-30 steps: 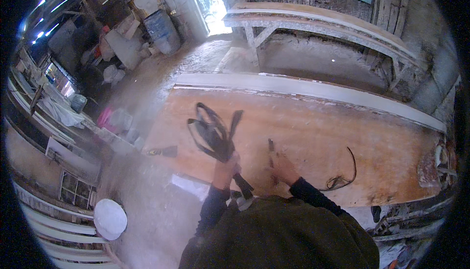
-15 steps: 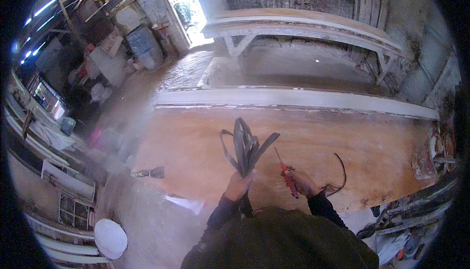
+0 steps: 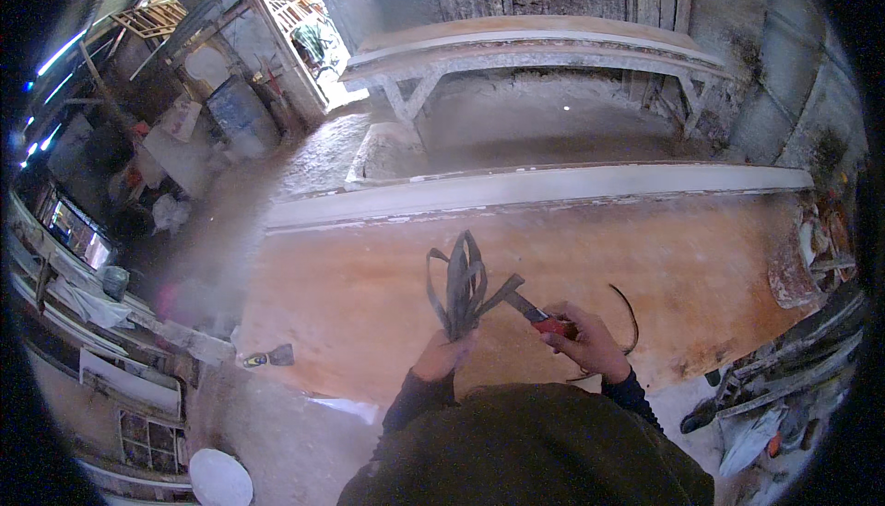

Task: The person holds a bundle of dark flexible strips and uses a red utility knife to cut them into shorter lengths. The person repeatedly aligns the strips, slices through them, and places the cut pieces onto a wooden workbench.

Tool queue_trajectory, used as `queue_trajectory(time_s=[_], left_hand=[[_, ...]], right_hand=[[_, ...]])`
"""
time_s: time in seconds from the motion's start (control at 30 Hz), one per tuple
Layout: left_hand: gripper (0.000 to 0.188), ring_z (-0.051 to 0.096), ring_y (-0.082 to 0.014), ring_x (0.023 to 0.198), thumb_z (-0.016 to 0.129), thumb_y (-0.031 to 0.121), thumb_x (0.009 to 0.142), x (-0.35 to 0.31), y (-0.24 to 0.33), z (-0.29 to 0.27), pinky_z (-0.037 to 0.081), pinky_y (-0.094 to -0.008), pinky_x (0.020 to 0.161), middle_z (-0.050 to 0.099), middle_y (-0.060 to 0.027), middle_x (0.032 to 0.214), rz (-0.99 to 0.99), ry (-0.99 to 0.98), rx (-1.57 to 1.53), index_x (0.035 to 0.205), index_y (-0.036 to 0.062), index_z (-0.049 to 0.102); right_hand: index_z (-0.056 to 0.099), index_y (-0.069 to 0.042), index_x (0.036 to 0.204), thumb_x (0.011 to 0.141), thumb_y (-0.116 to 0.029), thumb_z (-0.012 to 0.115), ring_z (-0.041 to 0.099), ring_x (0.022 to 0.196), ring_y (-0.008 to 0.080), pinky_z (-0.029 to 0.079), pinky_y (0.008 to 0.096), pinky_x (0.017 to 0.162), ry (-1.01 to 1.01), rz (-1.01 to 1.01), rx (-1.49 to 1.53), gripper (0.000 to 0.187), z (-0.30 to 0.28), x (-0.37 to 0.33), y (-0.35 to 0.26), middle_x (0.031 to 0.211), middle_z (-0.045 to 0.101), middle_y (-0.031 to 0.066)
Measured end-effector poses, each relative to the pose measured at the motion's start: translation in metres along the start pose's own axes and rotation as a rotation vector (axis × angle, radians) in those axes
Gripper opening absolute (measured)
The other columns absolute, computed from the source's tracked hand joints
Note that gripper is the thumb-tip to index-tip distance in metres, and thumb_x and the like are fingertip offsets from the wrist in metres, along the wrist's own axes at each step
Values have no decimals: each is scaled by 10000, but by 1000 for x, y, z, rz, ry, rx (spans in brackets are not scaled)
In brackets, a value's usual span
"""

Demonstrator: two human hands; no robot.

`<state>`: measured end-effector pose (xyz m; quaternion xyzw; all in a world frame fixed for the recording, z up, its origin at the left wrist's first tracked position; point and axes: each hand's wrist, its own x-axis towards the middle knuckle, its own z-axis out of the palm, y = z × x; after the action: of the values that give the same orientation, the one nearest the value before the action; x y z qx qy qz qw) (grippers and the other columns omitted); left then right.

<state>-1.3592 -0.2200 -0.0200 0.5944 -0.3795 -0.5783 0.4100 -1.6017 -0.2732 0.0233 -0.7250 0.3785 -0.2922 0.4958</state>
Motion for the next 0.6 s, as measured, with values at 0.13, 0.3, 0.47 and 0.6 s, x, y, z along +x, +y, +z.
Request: queue_trajectory(time_s=[0.13,0.3,0.47,0.6], left_hand=[[137,349,-51,439,573,246,807,0,1,-9,247,-207,395,403,62,564,-111,-78,-248,821,114,542],[140,337,-56,425,570,245,809,4,-19,-13,242,-212,389,389,61,546,-126,-78,-273,765,123,520],[211,332,-58,417,570,262,808,-1,-2,-5,242,-217,388,372,61,523,-162,62,-170,676,131,471],[207,336,-61,417,584,270,796,2,-19,-15,244,-219,383,376,59,524,-212,-27,-195,683,127,486]], right_hand=[[527,-54,1023,738,-124,643,590,669,159,484,278,596,8,-2,-245,315,-7,10,2,811,600,87],[534,-54,1014,731,-124,647,596,675,169,482,280,598,6,12,-265,313,-10,14,1,812,606,87],[538,-48,1005,724,-128,653,588,662,166,469,270,593,125,20,-220,314,-11,12,8,801,603,88],[545,-46,998,722,-130,656,574,644,152,456,260,578,87,-72,-217,309,-13,10,16,789,599,89]])
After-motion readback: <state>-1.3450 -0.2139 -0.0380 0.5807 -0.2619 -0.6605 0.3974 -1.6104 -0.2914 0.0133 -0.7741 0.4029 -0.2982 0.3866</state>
